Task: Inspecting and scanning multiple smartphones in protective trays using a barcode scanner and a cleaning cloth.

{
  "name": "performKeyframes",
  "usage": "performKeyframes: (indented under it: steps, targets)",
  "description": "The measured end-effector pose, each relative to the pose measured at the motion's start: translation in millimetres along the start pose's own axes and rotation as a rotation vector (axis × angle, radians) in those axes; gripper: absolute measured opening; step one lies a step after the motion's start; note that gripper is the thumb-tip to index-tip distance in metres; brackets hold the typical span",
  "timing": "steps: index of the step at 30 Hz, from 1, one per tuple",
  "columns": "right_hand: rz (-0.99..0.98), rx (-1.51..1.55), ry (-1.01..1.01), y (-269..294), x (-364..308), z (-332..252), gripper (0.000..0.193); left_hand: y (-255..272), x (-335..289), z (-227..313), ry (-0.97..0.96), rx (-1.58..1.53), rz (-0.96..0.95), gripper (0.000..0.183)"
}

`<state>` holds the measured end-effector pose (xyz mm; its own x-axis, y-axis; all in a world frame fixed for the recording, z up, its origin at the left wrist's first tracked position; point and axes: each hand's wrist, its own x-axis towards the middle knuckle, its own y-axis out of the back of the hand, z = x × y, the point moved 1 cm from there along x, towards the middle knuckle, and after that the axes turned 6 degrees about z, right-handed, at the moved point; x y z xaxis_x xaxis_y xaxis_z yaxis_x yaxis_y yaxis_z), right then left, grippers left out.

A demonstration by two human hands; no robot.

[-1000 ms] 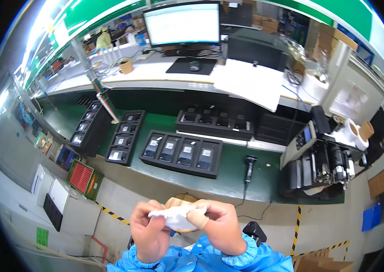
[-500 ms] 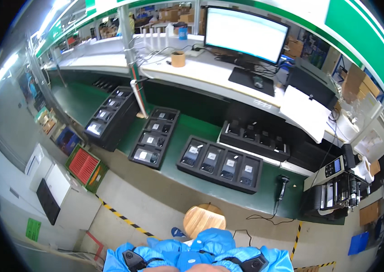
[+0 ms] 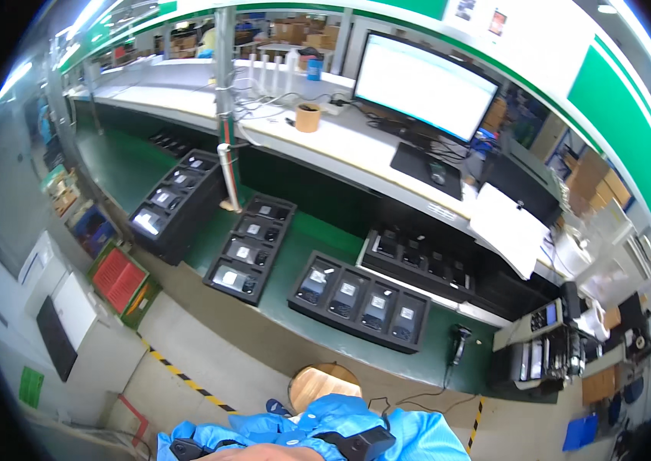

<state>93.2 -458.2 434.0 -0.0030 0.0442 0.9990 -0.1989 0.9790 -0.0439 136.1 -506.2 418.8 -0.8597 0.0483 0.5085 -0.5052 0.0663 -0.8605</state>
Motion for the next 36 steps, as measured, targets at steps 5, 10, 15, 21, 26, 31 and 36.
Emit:
performKeyframes:
  steps: [5, 10, 15, 21, 26, 31, 36]
  targets:
    - [0.336, -0.075, -0.082, 19, -4, -12, 0.019, 8, 9, -29, -0.074, 0.329, -0.081, 0.013]
    - [0.110, -0.371, -0.457, 118, 12, -43, 0.012, 54, 21, -72, -0.218, 1.047, -0.303, 0.014]
    - [0.862, -0.237, -1.285, 198, -56, -97, 0.017, 58, 10, -138, -0.053, 1.031, 0.122, 0.025]
    - [0.825, 0.027, -1.482, 251, -80, -120, 0.021, 93, -8, -162, 0.480, 1.018, 0.337, 0.025]
    - [0.803, 0.055, -1.404, 276, -87, -136, 0.019, 81, -10, -185, 0.552, 1.074, 0.324, 0.015]
    - [0.238, -0.260, -0.717, 296, -33, -132, 0.009, 61, 15, -177, -0.154, 1.276, -0.627, 0.017]
    - [0.200, -0.027, -0.318, 282, 32, -159, 0.011, -19, 19, -195, -0.234, 0.871, -0.791, 0.013]
